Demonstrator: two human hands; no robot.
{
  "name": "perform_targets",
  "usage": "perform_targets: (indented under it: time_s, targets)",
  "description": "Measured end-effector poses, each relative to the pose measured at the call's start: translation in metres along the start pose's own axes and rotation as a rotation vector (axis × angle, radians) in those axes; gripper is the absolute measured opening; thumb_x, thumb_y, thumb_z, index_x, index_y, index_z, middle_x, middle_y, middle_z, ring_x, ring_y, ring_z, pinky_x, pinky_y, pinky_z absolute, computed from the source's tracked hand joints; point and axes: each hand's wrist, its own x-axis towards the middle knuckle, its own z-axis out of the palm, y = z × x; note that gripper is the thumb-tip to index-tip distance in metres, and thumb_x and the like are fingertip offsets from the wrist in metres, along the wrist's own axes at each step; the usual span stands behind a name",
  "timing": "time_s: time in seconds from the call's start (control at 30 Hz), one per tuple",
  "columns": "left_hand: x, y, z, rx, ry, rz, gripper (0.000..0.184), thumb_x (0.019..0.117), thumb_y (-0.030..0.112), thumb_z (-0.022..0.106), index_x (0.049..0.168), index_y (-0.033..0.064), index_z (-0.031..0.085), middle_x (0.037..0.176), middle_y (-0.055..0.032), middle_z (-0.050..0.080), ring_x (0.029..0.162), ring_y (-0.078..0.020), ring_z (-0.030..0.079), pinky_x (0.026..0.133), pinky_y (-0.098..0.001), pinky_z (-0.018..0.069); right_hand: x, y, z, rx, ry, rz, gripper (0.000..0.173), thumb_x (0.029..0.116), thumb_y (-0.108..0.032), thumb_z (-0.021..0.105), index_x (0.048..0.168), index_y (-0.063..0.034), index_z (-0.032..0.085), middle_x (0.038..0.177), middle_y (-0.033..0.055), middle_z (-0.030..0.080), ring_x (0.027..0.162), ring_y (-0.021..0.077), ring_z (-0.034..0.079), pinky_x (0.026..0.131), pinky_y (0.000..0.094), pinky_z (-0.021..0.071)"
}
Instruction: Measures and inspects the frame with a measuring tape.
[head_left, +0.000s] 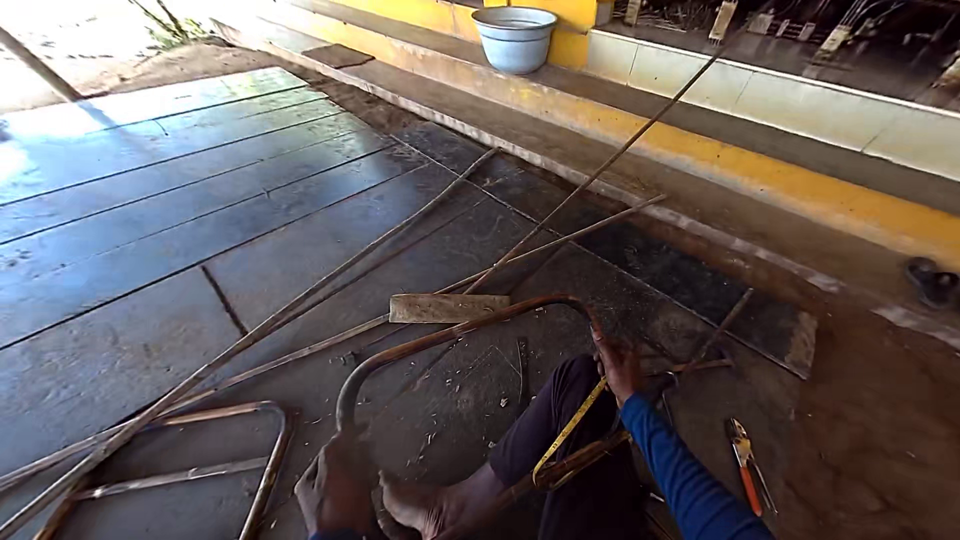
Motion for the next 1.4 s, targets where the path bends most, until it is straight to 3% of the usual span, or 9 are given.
perform_targets:
  time_s: [0.4, 0.57, 0.87, 0.97, 1.03, 1.1, 1.2, 1.3, 1.4]
  targets:
    - [-0.016, 0.018, 0.011, -0.002, 0.022, -0.048, 0.049, 0.1118, 0.037, 0.030, 0.118, 0.0037, 0.065, 0.068, -0.0068, 0.063, 0.047, -0.0156, 0.055, 0.042, -0.0318, 0.0477, -0.012, -0.011, -0.002, -0.086, -0.024, -0.058, 0.065, 0.1009, -0.064, 0.051, 0.092, -0.0037, 0.073, 0.068, 0.0084, 0.062, 0.056, 0.0219, 0.055, 0.056, 0.0453, 0.0492]
    - [-0.010, 0.010, -0.002, -0.132, -0.017, -0.073, 0.070, 0.1096, 0.052, 0.014, 0.125, 0.0049, 0.063, 0.084, -0.0165, 0.074, 0.057, -0.0229, 0.067, 0.046, -0.0335, 0.0517, -0.007, -0.002, 0.001, -0.036, 0.017, -0.053, 0.062, 0.1010, -0.062, 0.052, 0.088, -0.0042, 0.071, 0.064, 0.0037, 0.058, 0.049, 0.0147, 0.051, 0.047, 0.0351, 0.0455]
    - [-0.012, 0.016, -0.002, -0.178, -0.085, -0.138, 0.067, 0.1090, 0.053, 0.020, 0.128, 0.0032, 0.060, 0.097, -0.0204, 0.075, 0.077, -0.0314, 0.075, 0.064, -0.0432, 0.0610, -0.001, -0.001, -0.004, -0.043, 0.011, -0.013, 0.063, 0.0992, -0.066, 0.052, 0.089, -0.0076, 0.072, 0.064, 0.0022, 0.061, 0.048, 0.0132, 0.053, 0.044, 0.0329, 0.0456]
    - [-0.016, 0.023, -0.002, -0.072, -0.010, -0.114, 0.052, 0.1086, 0.048, 0.039, 0.120, 0.0059, 0.067, 0.089, -0.0134, 0.075, 0.063, -0.0224, 0.070, 0.050, -0.0346, 0.0555, 0.000, 0.004, -0.004, -0.049, 0.015, -0.097, 0.072, 0.1008, -0.070, 0.042, 0.100, -0.0054, 0.073, 0.082, 0.0109, 0.071, 0.066, 0.0245, 0.067, 0.061, 0.0485, 0.0576]
    - [-0.019, 0.026, -0.003, -0.036, 0.029, -0.121, 0.045, 0.1082, 0.044, 0.046, 0.116, 0.0055, 0.067, 0.083, -0.0111, 0.073, 0.055, -0.0191, 0.065, 0.045, -0.0328, 0.0530, -0.004, 0.003, -0.009, 0.001, 0.092, -0.163, 0.071, 0.1027, -0.068, 0.039, 0.108, -0.0060, 0.073, 0.093, 0.0143, 0.072, 0.081, 0.0297, 0.069, 0.073, 0.0579, 0.0562]
    - [-0.015, 0.019, -0.007, -0.023, 0.015, -0.127, 0.042, 0.1081, 0.043, 0.047, 0.118, 0.0065, 0.065, 0.082, -0.0093, 0.072, 0.054, -0.0171, 0.064, 0.044, -0.0320, 0.0534, -0.007, 0.001, -0.026, 0.178, 0.110, -0.185, 0.056, 0.1084, -0.053, 0.040, 0.122, -0.0078, 0.071, 0.107, 0.0088, 0.075, 0.092, 0.0219, 0.073, 0.083, 0.0477, 0.0604]
    - [-0.006, 0.005, -0.013, -0.023, -0.011, -0.103, 0.041, 0.1070, 0.046, 0.047, 0.119, 0.0112, 0.064, 0.083, -0.0062, 0.072, 0.055, -0.0166, 0.065, 0.043, -0.0325, 0.0542, -0.013, -0.008, -0.065, 0.547, 0.084, -0.162, 0.034, 0.1112, -0.026, 0.045, 0.135, -0.0072, 0.061, 0.103, 0.0116, 0.075, 0.075, 0.0200, 0.073, 0.068, 0.0360, 0.0632]
    - [-0.003, 0.001, -0.011, -0.009, 0.007, -0.099, 0.040, 0.1072, 0.047, 0.046, 0.117, 0.0133, 0.064, 0.081, -0.0048, 0.071, 0.052, -0.0158, 0.064, 0.040, -0.0317, 0.0524, -0.015, -0.014, -0.111, 0.652, 0.018, -0.112, 0.039, 0.1087, -0.016, 0.046, 0.148, -0.0170, 0.050, 0.097, 0.0127, 0.072, 0.051, 0.0114, 0.057, 0.043, 0.0238, 0.0470]
    - [-0.001, -0.002, -0.008, 0.013, 0.035, -0.097, 0.037, 0.1061, 0.046, 0.051, 0.114, 0.0119, 0.064, 0.079, -0.0039, 0.069, 0.050, -0.0152, 0.062, 0.040, -0.0309, 0.0517, -0.010, -0.005, -0.160, 0.556, -0.038, -0.105, 0.045, 0.1078, -0.016, 0.047, 0.152, -0.0202, 0.044, 0.094, 0.0110, 0.070, 0.043, 0.0058, 0.044, 0.036, 0.0196, 0.0359]
